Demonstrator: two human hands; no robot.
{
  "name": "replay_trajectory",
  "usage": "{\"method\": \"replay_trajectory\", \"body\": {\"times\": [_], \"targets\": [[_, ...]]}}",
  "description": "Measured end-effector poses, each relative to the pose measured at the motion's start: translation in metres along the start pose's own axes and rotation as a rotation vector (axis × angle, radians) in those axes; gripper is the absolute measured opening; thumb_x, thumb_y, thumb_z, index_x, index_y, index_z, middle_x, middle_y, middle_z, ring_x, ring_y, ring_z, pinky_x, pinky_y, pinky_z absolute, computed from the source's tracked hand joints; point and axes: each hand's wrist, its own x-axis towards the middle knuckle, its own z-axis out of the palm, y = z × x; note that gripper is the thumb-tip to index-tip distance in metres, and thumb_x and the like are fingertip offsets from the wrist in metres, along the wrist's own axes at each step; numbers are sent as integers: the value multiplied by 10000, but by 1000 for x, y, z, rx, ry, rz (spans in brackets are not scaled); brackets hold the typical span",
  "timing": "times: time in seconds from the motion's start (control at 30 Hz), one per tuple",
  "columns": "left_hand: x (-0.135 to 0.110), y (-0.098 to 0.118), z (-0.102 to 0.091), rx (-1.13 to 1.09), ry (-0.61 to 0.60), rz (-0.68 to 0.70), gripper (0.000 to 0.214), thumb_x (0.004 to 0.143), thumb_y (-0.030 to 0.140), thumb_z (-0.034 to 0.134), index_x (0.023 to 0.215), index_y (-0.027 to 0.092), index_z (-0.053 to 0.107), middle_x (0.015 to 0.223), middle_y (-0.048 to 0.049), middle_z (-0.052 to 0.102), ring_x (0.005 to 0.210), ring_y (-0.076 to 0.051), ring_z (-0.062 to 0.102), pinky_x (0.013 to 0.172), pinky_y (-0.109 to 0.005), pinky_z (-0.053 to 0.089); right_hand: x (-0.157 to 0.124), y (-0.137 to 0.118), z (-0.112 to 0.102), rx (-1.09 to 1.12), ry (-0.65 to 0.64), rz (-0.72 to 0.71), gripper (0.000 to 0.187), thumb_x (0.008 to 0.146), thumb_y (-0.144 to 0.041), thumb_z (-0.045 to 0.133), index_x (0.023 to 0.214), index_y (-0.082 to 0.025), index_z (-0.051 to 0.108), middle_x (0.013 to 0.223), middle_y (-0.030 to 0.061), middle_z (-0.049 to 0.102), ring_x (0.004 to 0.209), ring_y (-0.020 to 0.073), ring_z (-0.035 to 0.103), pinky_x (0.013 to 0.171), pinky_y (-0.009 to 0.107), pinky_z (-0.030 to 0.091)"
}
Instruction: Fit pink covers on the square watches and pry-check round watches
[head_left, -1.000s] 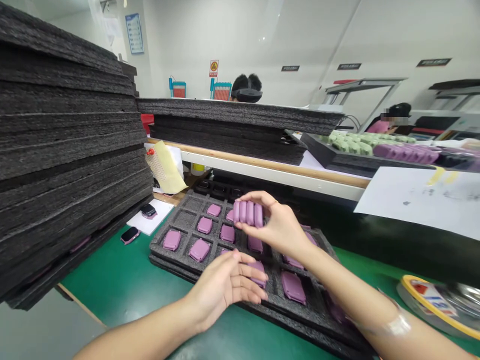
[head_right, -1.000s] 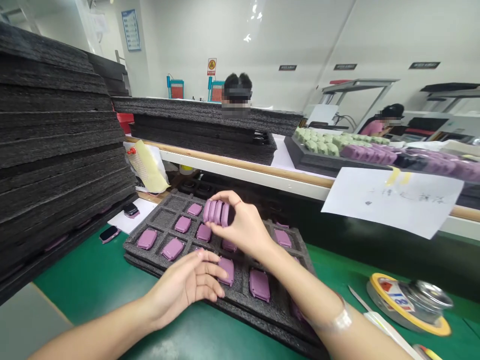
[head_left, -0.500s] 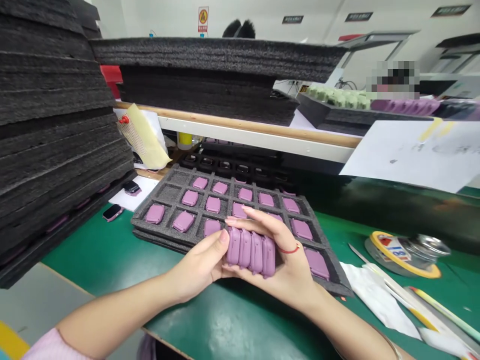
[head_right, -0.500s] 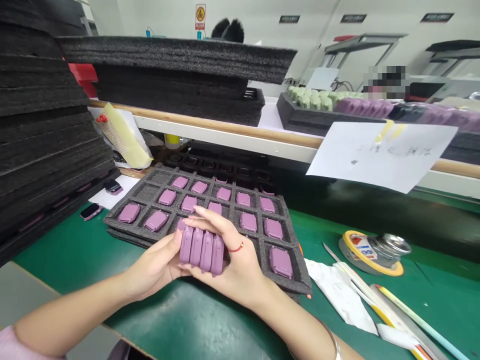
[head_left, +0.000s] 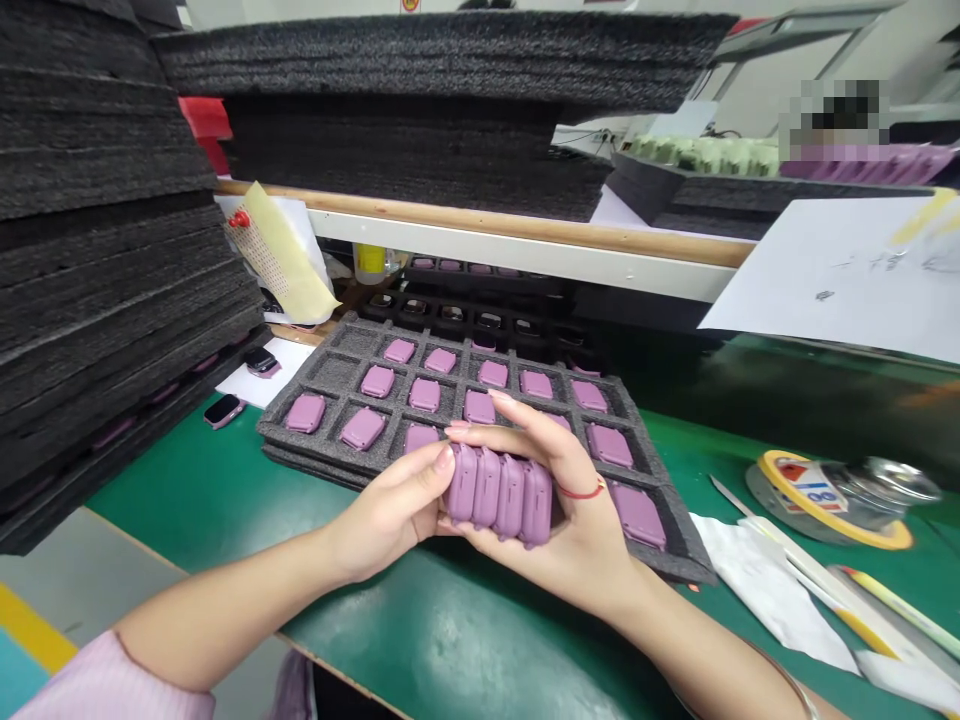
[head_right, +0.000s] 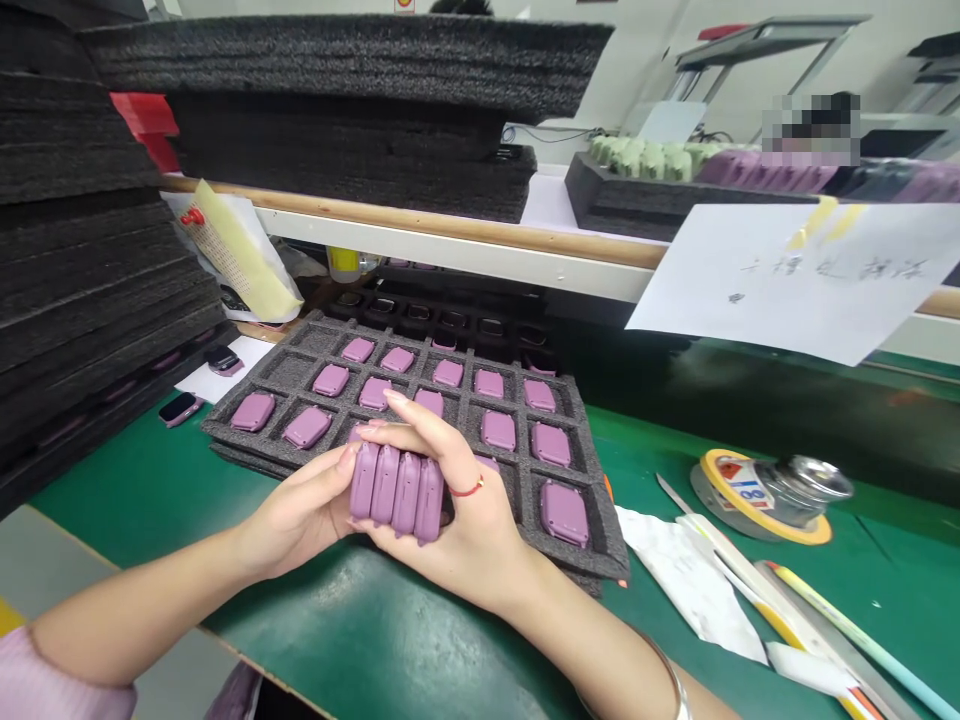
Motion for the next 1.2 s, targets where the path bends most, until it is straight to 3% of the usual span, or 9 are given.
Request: {"method": "replay_trajectory", "body": {"times": [0.23,0.33,0.47,0.63,0.8,0.97,1.07,1.13,1.2], "targets": [[1,-2,-3,201,40,45,559,797,626,724,1063,136,680,891,-58,671,793,-156,623,760,-282,500,-3,1,3,-7,18,-6,906,762,-135,816,1529,-278,355,1265,70,690,1152,212,692,1078,368,538],[1,-1,-3,356,18,96,487,735,475,840,1051,141,682,964,-67,701,901,-188,655,839,-304,516,-7,3,4,-27,-3,8,904,780,-163,813,1540,-320,350,1362,69,646,1182,230,678,1076,397,545],[0,4,1,449,-31,92,343,735,245,845,1039,178,703,1025,-52,732,983,-213,689,902,-338,534,-10,4,4,-14,-28,75,871,810,-297,815,1541,-377,348,1522,76,508,1196,275,671,1067,461,553],[1,9,2,493,-49,76,334,698,219,857,998,175,718,972,-42,733,936,-219,693,862,-341,550,-12,3,4,-14,-25,76,932,786,-244,834,1555,-371,322,1532,87,495,1168,294,686,1048,496,566],[4,6,-1,467,-53,88,375,669,234,877,1003,164,722,967,-45,713,950,-218,667,887,-341,527,-10,4,6,-58,-83,-8,854,876,-314,749,1583,-333,269,1426,94,604,1217,290,659,1055,462,563],[4,1,-1,524,31,117,385,657,309,895,965,144,731,957,-67,731,918,-229,676,859,-348,533,-8,2,6,-183,-173,-110,872,910,-270,702,1609,-285,182,1404,126,611,1354,306,539,1131,534,468],[-1,1,0,618,115,184,468,648,316,906,1049,152,730,968,-71,749,895,-227,689,844,-342,545,-7,-4,2,-144,-143,-87,981,815,-442,794,1596,-309,215,1495,125,515,1389,350,484,1182,588,377],[-5,2,0,715,123,279,467,675,307,891,1095,176,735,1049,-81,759,967,-248,701,906,-359,539,-6,-8,-2,-32,-60,20,874,838,-545,729,1567,-339,293,1515,103,486,1345,332,529,1182,569,382],[-8,2,0,818,105,367,440,708,274,870,1121,202,739,1104,-79,762,1036,-259,704,960,-366,525,-5,-8,-4,92,36,154,628,947,-536,587,1514,-348,394,1468,81,534,1328,286,550,1172,518,411]]}}
